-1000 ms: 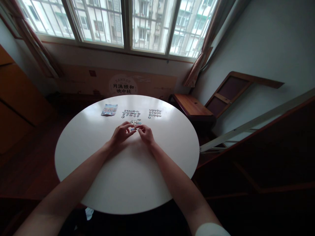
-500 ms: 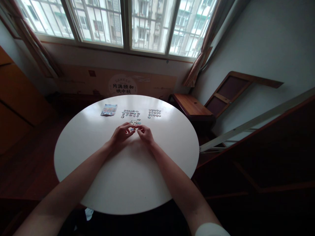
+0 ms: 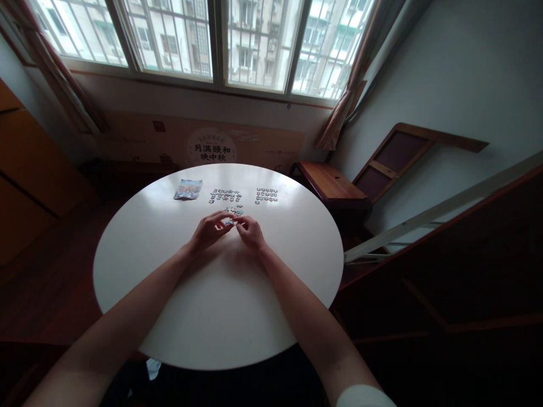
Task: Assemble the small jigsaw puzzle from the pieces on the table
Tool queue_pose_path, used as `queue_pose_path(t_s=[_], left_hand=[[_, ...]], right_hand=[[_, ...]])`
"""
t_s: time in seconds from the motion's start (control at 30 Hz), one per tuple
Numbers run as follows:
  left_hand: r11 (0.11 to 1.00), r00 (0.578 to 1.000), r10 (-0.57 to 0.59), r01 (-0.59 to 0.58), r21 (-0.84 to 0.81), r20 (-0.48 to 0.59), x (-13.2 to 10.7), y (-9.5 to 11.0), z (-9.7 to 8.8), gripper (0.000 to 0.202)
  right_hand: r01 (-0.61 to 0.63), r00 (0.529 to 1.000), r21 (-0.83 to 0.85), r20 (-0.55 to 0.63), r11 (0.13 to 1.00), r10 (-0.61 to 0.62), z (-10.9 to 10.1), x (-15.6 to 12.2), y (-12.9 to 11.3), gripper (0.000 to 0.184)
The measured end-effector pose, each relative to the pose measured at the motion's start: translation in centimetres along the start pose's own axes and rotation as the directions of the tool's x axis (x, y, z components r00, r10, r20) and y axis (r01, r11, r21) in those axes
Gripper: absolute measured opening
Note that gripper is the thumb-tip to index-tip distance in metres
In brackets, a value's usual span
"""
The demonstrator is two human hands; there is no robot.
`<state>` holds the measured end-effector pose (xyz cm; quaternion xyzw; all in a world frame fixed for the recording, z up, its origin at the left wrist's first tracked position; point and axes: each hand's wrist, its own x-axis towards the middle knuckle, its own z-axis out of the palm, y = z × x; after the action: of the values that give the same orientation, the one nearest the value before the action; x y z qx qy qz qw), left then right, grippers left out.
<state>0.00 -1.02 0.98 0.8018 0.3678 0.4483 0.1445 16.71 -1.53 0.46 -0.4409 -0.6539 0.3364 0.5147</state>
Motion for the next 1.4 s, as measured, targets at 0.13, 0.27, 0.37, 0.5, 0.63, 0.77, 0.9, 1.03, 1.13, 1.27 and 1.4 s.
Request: queue_pose_path(t_s=[0.13,0.27,0.37,0.5,0.63,0.77,0.9,1.03,1.13,1.27,1.4], left_hand=[[1.0,1.0,0.004,-0.004,-0.013,-0.003,0.07,0.15,-0.04,0.028],[1.0,1.0,-0.001,0.001,-0.005,-0.003,0.1,0.26,-0.07,0.029],[1.0,1.0,-0.001,0.001,0.012,-0.008,0.09,0.25,-0.09,0.028],[0.999,1.0,-0.019,0.02,0.044,-0.008,0.1,0.29,-0.15,0.029],[0.996,0.999,-0.042,0.042,0.079,-0.008,0.12,0.42,-0.27,0.029],[0.995,0.999,-0.053,0.053,0.084,0.0,0.09,0.49,-0.39,0.028],[0.997,0.998,-0.06,0.06,0.049,0.002,0.08,0.39,-0.32,0.028],[0.993,0.995,-0.093,0.091,-0.072,-0.022,0.24,0.3,-0.14,0.03],[0.965,0.987,-0.159,0.155,-0.211,0.002,0.46,0.32,-0.21,0.033],[0.866,0.956,-0.274,0.293,-0.405,0.106,0.64,0.17,-0.55,0.039],[0.778,0.922,-0.344,0.385,-0.497,0.177,0.7,-0.02,-0.85,0.046]], right_hand=[[0.015,1.0,0.02,-0.002,1.0,-0.015,0.11,0.03,0.27,0.023],[0.018,1.0,0.02,0.007,1.0,-0.019,0.11,0.04,0.32,0.023],[0.022,1.0,0.022,0.008,1.0,-0.022,0.08,0.03,0.26,0.023],[0.015,1.0,0.019,0.005,1.0,-0.015,0.07,0.04,0.34,0.022],[0.019,1.0,0.034,0.006,0.999,-0.019,0.03,0.05,0.39,0.022],[0.01,1.0,0.027,0.014,1.0,-0.01,-0.11,-0.04,0.16,0.022],[0.013,1.0,0.026,0.025,1.0,-0.014,-0.19,-0.1,0.11,0.023],[0.036,0.999,0.037,0.038,0.999,-0.037,-0.08,0.02,0.47,0.022],[0.037,0.999,0.043,0.028,0.998,-0.038,0.05,0.11,0.67,0.019],[0.026,1.0,0.045,0.015,0.999,-0.027,0.1,0.12,0.58,0.018],[0.029,0.999,0.073,0.012,0.997,-0.03,0.07,0.1,0.42,0.017]])
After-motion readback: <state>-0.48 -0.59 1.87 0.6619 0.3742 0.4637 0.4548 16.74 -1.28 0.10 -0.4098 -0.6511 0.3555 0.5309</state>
